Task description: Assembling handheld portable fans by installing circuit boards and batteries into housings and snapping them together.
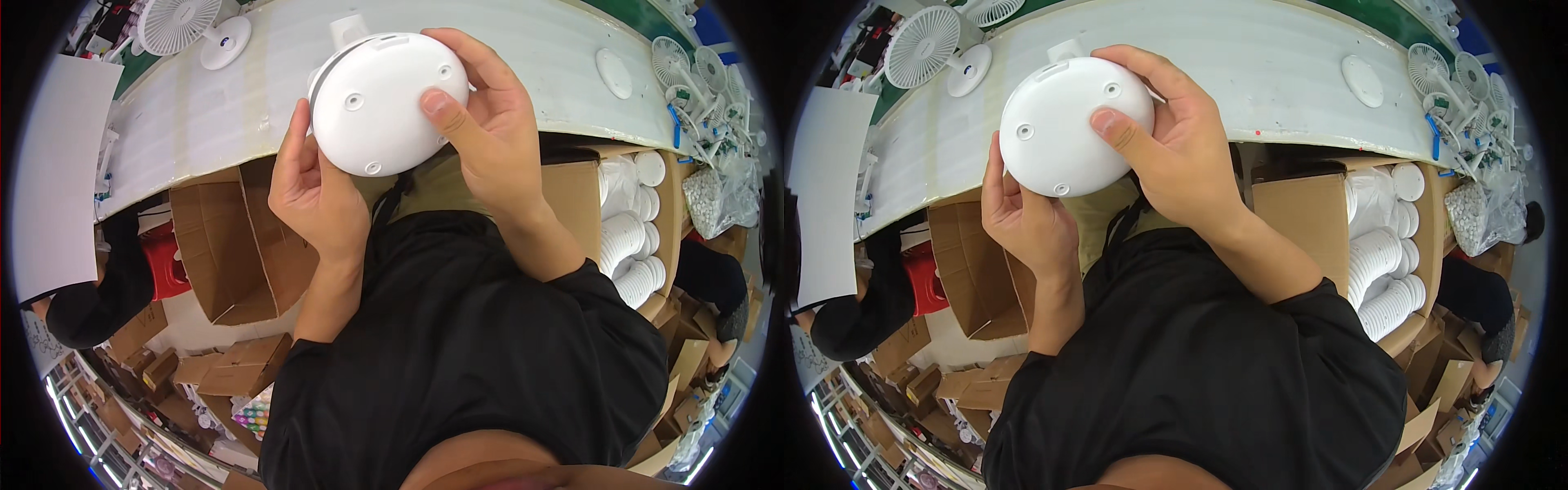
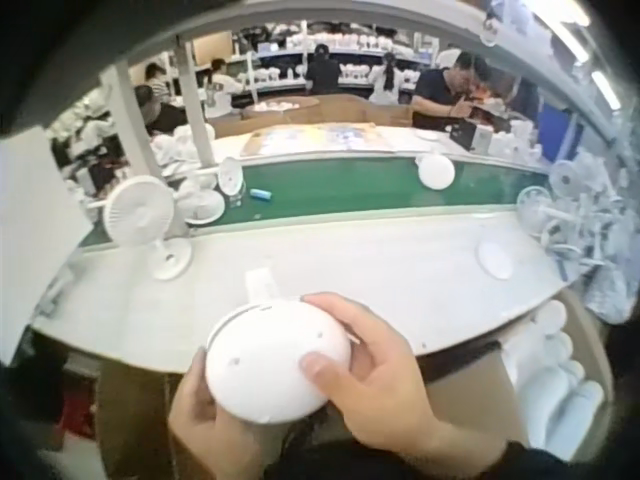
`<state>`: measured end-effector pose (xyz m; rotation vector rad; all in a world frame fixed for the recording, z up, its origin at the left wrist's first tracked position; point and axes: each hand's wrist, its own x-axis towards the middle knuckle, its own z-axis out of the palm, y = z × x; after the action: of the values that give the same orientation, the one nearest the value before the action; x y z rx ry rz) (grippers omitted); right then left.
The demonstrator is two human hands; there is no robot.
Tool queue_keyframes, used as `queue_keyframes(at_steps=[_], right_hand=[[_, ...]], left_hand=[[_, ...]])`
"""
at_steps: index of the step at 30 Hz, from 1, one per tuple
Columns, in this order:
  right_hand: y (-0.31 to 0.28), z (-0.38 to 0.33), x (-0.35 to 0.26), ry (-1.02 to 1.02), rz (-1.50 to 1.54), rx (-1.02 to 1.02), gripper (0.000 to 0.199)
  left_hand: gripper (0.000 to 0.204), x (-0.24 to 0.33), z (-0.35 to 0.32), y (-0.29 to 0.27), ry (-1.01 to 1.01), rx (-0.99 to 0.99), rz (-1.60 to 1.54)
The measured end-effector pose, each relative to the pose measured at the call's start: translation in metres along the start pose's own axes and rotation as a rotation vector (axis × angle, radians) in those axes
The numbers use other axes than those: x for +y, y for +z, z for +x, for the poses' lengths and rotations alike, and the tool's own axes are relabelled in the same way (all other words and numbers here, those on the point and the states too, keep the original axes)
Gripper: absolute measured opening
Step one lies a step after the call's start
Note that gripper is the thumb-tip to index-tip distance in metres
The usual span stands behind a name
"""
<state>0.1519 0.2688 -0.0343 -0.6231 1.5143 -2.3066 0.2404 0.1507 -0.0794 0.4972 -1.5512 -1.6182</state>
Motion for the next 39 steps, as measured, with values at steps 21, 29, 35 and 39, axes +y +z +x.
queue_keyframes(at_steps=[21,29,35,39], right_hand=[[-0.023,-0.005,0.026,-0.222,-0.288,-0.196,0.056],[-0.029,-0.013,-0.043,-0.213,-0.31,-0.162,0.053],[-0.03,0.002,-0.088,-0.14,-0.529,-0.237,0.044],[-0.039,0.005,-0.091,-0.153,-0.504,-0.263,0.039]], left_hand=[[0.051,0.006,-0.005,-0.011,-0.052,-0.249,0.022],[0.048,0.06,-0.025,0.025,-0.108,-0.176,-0.048],[0.051,0.078,-0.029,0.038,-0.018,-0.23,0.043],[0.048,0.07,-0.027,0.03,0.093,-0.298,0.161]])
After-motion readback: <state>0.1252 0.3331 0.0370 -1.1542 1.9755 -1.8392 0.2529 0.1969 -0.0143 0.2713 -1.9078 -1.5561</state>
